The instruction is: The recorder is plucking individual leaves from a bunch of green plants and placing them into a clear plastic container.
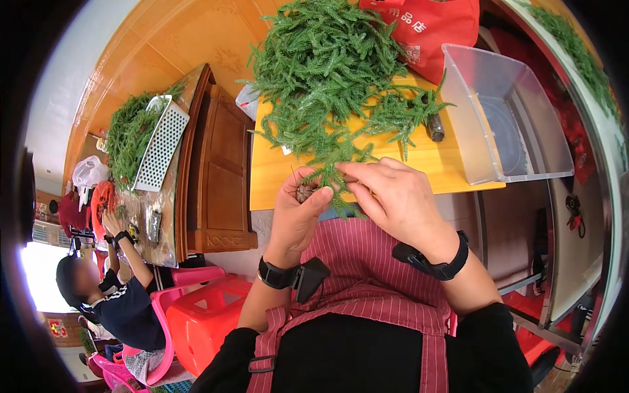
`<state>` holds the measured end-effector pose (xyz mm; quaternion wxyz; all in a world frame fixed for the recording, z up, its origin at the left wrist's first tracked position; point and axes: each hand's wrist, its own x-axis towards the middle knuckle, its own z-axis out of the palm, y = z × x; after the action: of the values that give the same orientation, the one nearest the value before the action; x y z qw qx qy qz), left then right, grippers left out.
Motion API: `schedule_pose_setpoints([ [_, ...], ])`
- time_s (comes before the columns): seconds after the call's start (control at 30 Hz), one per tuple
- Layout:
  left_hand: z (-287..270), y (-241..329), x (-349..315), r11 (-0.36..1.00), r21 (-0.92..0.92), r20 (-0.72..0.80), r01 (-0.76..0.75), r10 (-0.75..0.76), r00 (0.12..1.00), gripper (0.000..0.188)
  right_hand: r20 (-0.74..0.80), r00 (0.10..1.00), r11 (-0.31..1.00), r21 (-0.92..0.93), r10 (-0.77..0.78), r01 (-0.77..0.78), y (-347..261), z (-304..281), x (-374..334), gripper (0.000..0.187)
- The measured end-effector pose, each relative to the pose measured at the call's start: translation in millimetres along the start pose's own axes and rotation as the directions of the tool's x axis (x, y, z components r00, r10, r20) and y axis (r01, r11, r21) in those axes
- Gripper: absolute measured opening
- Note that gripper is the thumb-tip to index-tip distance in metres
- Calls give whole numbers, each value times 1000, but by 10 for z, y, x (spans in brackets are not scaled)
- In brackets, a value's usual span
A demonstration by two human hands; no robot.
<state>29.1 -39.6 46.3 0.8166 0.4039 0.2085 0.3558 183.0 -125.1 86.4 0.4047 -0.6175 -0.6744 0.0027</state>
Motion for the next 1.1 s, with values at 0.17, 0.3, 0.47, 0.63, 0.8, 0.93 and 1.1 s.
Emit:
schedule_pose_setpoints([
  [0.17,6,2,-12,995,-17,3,98,-98,995,30,5,986,966,197,168,-166,-15,31,-6,19],
  [0.3,-70,-34,-21,992,-24,49,126,-125,991,30,7,974,929,301,225,-217,-32,52,-45,18],
  [0.47,-55,-52,-40,995,-27,62,101,-99,993,27,91,970,909,336,227,-245,-53,17,-38,17],
  [0.63,18,-24,-55,995,52,92,79,-84,992,26,62,953,845,448,297,-292,-44,100,-78,21],
  [0.8,109,34,-76,997,37,84,74,-77,993,35,132,899,755,500,417,-424,65,133,-126,20],
  [0.93,69,52,-75,994,114,105,-2,-10,994,42,176,856,608,635,486,-476,148,161,-158,19],
  [1.1,49,120,-76,996,85,88,-33,25,996,43,315,818,464,700,482,-543,226,137,-192,20],
])
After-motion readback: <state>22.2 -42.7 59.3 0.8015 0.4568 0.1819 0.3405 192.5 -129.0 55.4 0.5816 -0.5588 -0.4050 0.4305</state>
